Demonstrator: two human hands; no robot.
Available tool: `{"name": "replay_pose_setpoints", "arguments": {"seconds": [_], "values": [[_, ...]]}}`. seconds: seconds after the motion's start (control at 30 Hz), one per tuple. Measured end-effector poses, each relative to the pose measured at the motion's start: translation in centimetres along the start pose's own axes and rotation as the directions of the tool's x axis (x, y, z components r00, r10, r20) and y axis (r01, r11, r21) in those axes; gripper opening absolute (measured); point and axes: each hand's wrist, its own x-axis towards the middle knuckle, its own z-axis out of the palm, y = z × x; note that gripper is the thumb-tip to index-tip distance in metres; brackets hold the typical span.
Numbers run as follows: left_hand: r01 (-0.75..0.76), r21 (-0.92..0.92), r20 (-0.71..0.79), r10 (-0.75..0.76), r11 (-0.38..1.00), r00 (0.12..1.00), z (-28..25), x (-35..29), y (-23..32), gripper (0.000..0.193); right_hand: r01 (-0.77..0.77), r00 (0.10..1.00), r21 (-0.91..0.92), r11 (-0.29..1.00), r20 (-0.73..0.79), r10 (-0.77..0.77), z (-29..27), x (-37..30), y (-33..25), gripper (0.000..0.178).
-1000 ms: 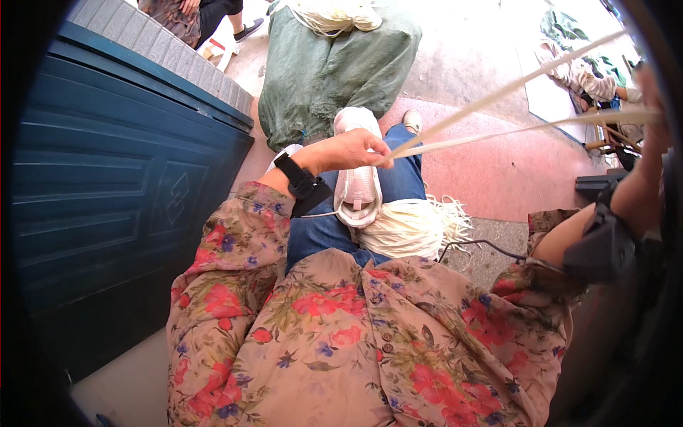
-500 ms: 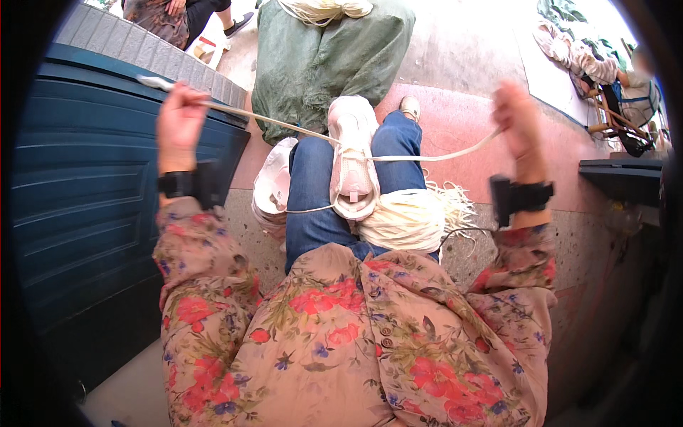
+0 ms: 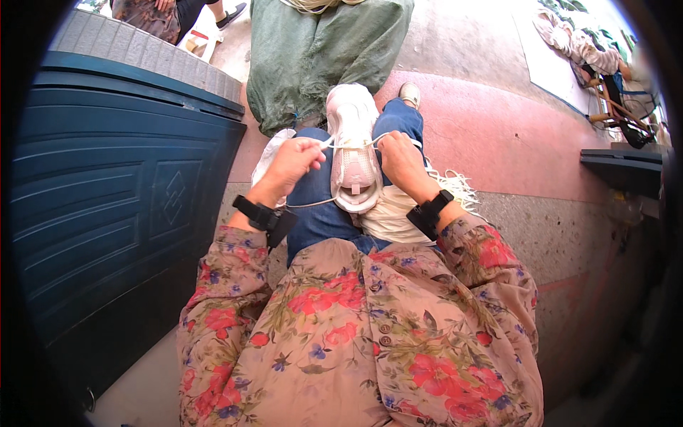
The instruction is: The recorder is lacing and organizing white shoes, pulling long white laces through the eyelets and bundle-tying materials.
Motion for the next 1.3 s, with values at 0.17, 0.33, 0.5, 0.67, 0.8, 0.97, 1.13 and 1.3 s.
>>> {"name": "replay_pose_setpoints", "arguments": {"seconds": [0.17, 0.33, 0.5, 0.67, 0.8, 0.97, 1.13, 1.3], "values": [[-0.164, 0.244, -0.037, 0.178, 0.956, 0.983, 2.6, 0.7, -2.0, 0.019, 0.006, 0.996, -0.123, 0.992, 0.091, 0.005, 0.5, 0.7, 0.2, 0.006], [-0.188, 0.487, -0.109, 0.273, 0.853, 0.956, 2.6, 0.6, -2.1, 0.020, -0.010, 0.988, -0.231, 0.973, 0.146, 0.045, 1.2, 1.1, -0.4, 0.007], [-0.093, -0.047, -0.123, 0.087, 0.995, 0.989, 3.0, -0.6, -1.5, 0.020, 0.279, 0.928, -0.378, 0.883, 0.342, -0.147, 0.6, 2.0, -1.6, 0.007], [-0.054, 0.045, -0.161, 0.061, 0.997, 0.985, 2.7, -1.0, -2.1, 0.023, 0.088, 0.951, -0.304, 0.949, 0.310, 0.011, 0.4, 1.7, -0.5, 0.005], [-0.185, 0.260, -0.281, 0.257, 0.948, 0.925, 2.8, -0.5, -3.6, 0.026, 0.002, 0.983, -0.287, 0.958, 0.177, 0.051, 0.0, 1.3, -0.6, 0.013], [-0.096, 0.575, -0.342, 0.346, 0.812, 0.874, 3.6, -1.0, -2.1, 0.022, -0.033, 0.983, -0.263, 0.964, 0.166, 0.079, 0.1, 1.3, -0.7, 0.016], [-0.040, 0.661, -0.369, 0.370, 0.750, 0.853, 3.6, -1.0, -2.3, 0.021, -0.027, 0.983, -0.268, 0.963, 0.168, 0.074, 0.2, 1.3, -0.6, 0.016], [-0.075, 0.666, -0.347, 0.397, 0.742, 0.850, 3.6, -0.8, -2.3, 0.022, -0.034, 0.979, -0.283, 0.958, 0.182, 0.089, 0.1, 1.3, -0.8, 0.014]]}}
